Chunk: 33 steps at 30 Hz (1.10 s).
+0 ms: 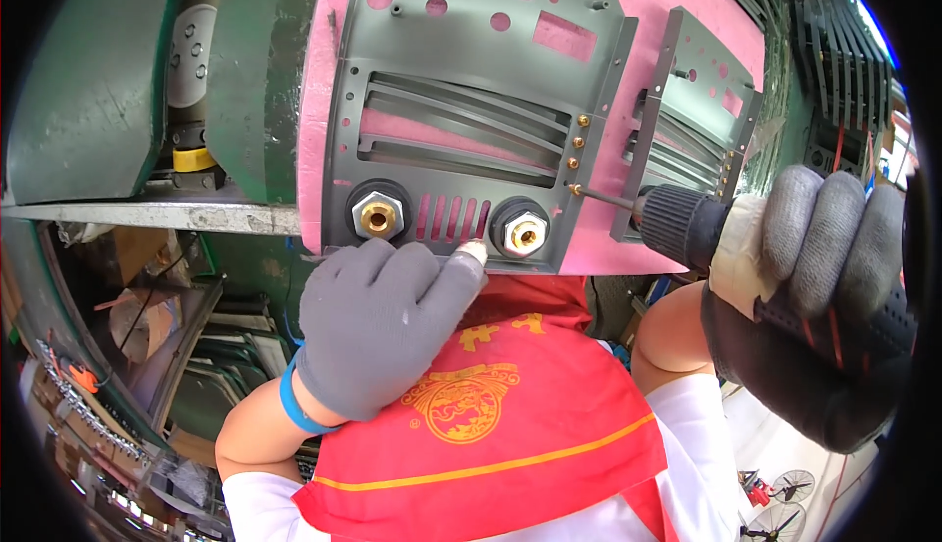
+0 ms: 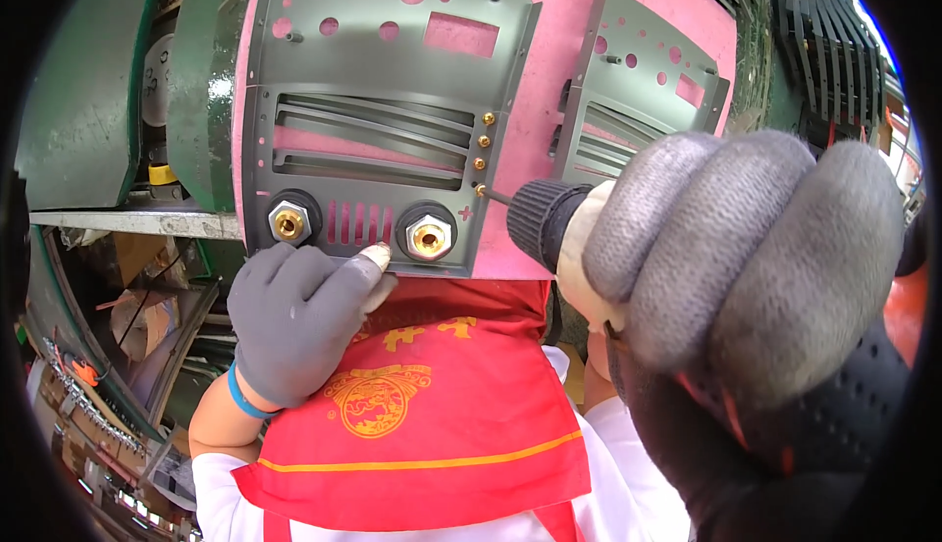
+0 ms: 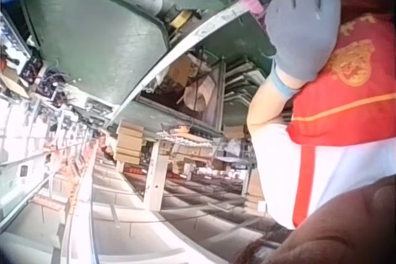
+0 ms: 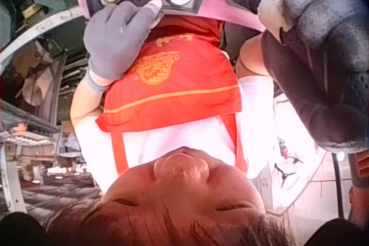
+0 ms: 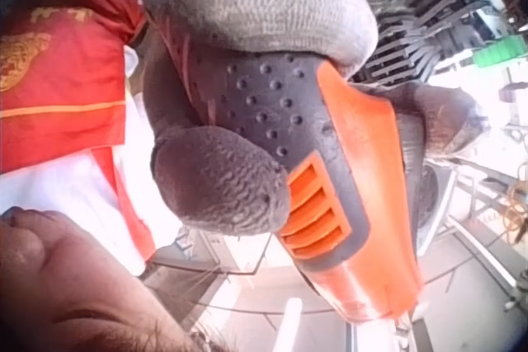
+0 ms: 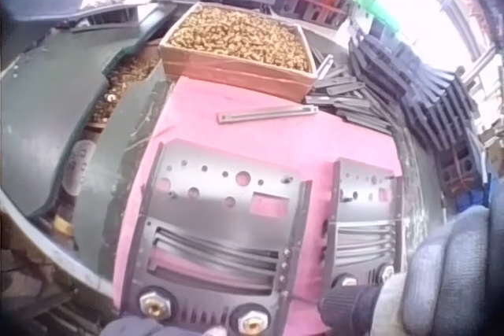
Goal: Assemble metal panels and organizing strips using an electric screwdriver in a workshop.
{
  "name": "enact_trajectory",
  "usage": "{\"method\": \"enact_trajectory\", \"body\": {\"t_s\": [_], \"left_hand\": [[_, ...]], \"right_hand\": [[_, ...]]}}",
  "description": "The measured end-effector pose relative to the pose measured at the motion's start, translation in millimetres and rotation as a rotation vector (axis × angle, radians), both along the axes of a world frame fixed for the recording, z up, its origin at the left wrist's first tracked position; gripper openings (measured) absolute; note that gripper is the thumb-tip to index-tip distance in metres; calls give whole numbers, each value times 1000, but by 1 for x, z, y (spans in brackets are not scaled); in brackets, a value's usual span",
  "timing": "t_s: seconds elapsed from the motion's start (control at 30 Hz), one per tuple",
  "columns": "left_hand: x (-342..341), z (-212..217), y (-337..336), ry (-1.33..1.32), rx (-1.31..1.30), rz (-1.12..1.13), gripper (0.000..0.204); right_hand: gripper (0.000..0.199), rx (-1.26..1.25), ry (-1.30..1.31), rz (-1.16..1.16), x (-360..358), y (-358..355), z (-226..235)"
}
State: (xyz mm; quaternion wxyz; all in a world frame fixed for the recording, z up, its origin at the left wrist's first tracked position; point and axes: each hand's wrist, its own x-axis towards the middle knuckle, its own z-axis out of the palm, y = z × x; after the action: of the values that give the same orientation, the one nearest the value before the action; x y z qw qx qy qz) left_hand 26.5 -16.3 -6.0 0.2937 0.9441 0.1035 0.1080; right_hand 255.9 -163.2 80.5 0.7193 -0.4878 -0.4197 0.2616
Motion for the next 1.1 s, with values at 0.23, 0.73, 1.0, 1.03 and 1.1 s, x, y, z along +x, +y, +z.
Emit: {"method": "enact_trajectory", "body": {"t_s": [0.23,0.73,1.0,1.03,1.1], "left_hand": [[-5,-11,-6,-88,79,-58,32],[-6,-12,-10,-67,68,-109,38],[-5,-8,-12,-41,31,-104,33],[-5,-8,-12,-45,29,-107,33],[-5,-9,-11,-52,39,-124,32]], "right_hand": [[16,-110,-56,-84,-3,-1,2],[33,-263,-71,168,-10,-2,-5],[32,-344,-59,574,24,8,4],[32,-385,-34,645,25,12,6],[34,-495,165,343,17,20,12]]}}
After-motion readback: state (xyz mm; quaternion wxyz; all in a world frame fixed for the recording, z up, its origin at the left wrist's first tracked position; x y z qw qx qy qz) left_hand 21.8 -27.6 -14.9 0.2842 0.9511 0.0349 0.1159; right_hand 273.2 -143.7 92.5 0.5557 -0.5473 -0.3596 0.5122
